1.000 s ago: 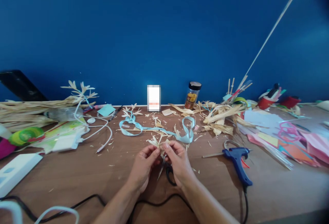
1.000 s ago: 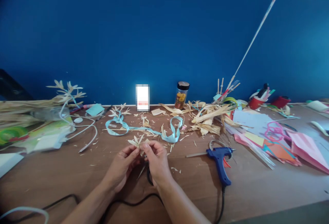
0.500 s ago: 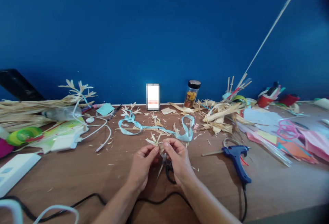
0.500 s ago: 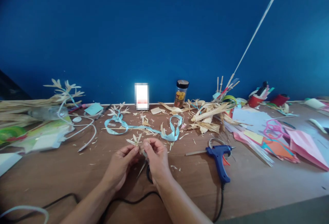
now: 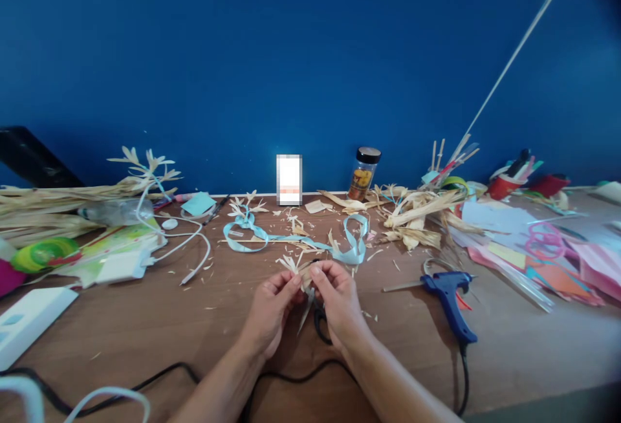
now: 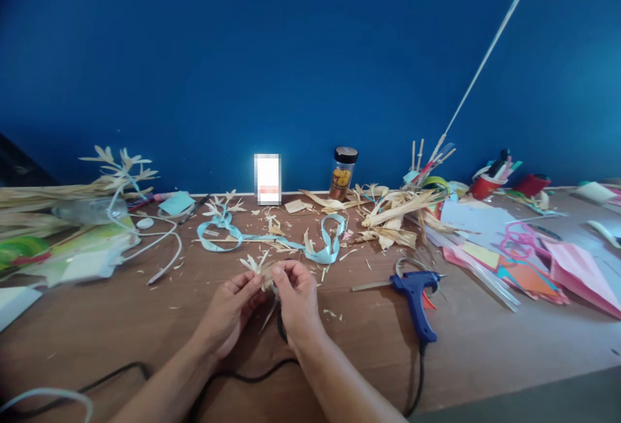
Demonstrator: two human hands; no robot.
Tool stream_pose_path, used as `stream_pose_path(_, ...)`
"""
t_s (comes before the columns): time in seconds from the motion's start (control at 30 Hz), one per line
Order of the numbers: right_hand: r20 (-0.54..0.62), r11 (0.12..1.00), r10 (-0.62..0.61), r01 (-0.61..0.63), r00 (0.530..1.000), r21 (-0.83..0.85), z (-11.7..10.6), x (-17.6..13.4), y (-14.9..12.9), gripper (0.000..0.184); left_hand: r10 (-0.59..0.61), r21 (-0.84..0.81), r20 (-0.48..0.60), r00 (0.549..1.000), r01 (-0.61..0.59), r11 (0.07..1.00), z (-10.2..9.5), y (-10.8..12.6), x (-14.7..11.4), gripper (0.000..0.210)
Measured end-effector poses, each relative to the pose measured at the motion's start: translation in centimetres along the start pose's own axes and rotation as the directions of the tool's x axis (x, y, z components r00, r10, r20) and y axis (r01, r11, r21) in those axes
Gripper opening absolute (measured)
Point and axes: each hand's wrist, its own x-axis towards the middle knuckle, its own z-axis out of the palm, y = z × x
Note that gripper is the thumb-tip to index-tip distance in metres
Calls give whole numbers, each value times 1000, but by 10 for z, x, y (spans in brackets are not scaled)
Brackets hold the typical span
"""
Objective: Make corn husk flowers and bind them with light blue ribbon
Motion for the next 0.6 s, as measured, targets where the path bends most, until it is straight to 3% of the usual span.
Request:
stream_pose_path(0.3, -2, 998, 32, -31, 1000, 48, -1, 1, -1, 17, -2, -14, -44, 999, 1, 1000, 3, 3, -1, 11)
stream_pose_path(0.6, 7, 997, 35, -36, 999, 66, 0, 0, 1, 16, -3, 7, 1, 1000, 3, 1000, 2, 2, 1, 14)
